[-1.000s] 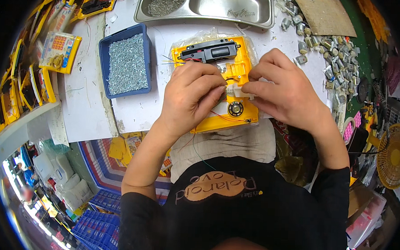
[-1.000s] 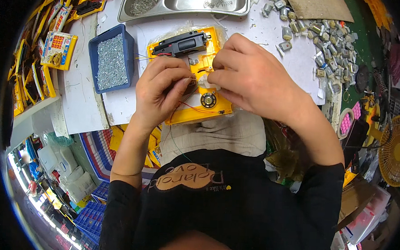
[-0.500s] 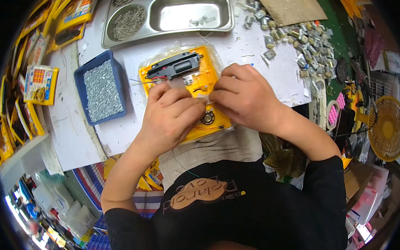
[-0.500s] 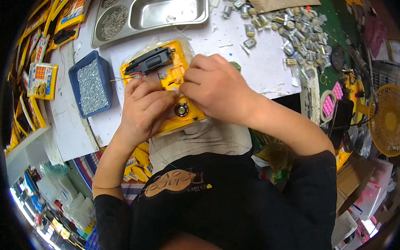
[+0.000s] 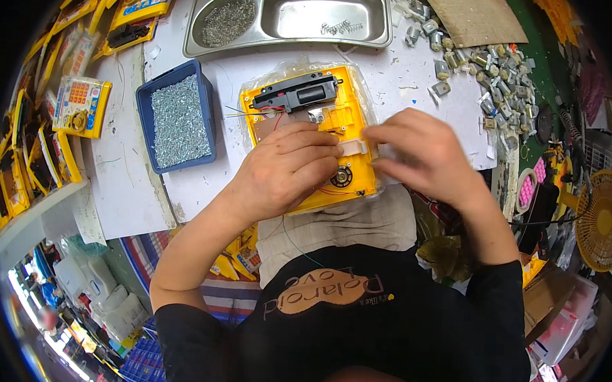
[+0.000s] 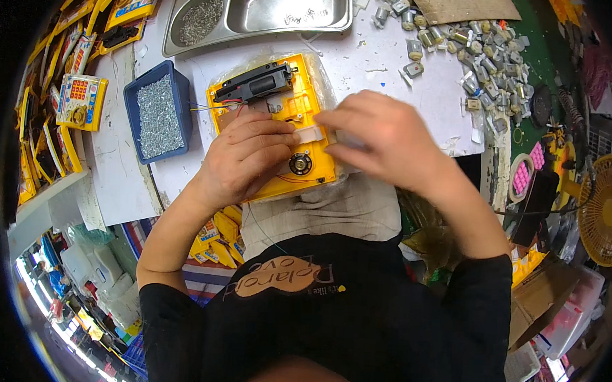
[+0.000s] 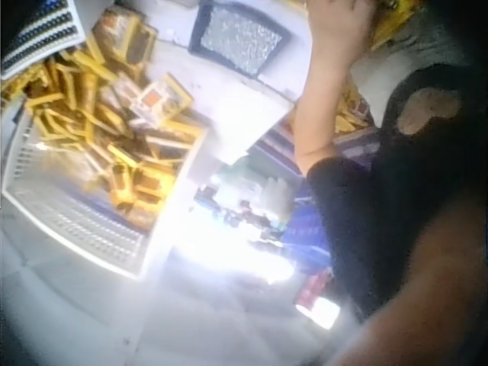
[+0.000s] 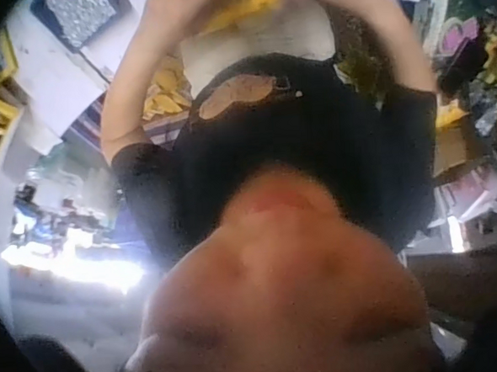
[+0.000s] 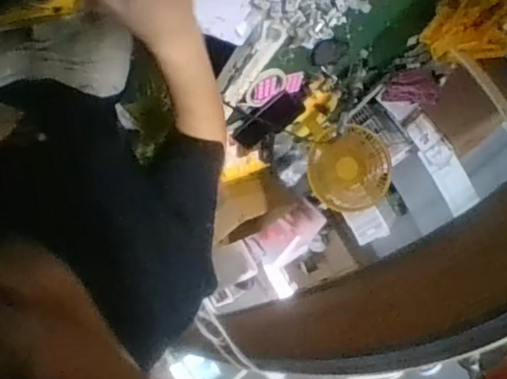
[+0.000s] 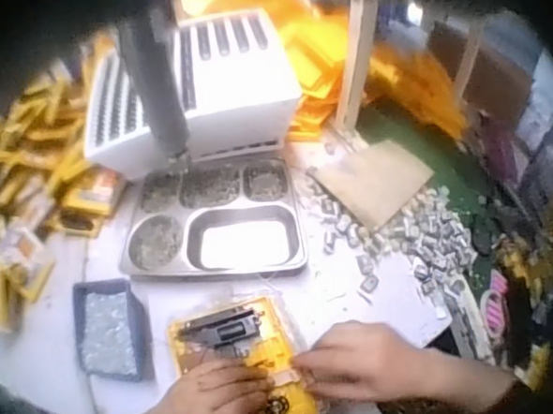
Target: The person assembles the internal components of a toy electronics project by placing a motor and circuit board into a toy casing, securing them with screws using a power screwdriver, and then soldering wires to the circuit board with a soldering iron.
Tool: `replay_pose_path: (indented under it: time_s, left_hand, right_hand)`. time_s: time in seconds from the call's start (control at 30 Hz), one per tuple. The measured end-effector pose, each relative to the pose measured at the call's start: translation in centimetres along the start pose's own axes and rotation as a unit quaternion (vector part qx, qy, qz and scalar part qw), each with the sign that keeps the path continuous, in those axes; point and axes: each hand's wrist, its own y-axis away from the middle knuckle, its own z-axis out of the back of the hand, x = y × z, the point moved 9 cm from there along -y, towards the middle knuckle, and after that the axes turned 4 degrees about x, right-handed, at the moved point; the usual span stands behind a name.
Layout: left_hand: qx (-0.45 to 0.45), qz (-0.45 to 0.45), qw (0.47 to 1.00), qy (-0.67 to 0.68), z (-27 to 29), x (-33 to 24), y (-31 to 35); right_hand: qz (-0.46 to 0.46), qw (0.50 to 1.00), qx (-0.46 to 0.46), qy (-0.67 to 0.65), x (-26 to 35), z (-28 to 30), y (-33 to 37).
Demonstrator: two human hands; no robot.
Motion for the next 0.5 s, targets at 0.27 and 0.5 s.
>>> replay_pose_path:
  time_s: [0.27, 0.5]
  left_hand:
    - [0.001, 0.012, 1.000, -0.004, 0.0, 0.0, -0.3]
    - [0.029, 0.047, 0.998, 0.002, 0.4, 0.3, -0.6]
  right_hand:
    - [-0.008, 0.990, 0.072, 0.123, 1.5, -1.4, -1.0]
    - [-0.225, 0.968, -0.006, 0.111, -8.5, 5.4, 3.2]
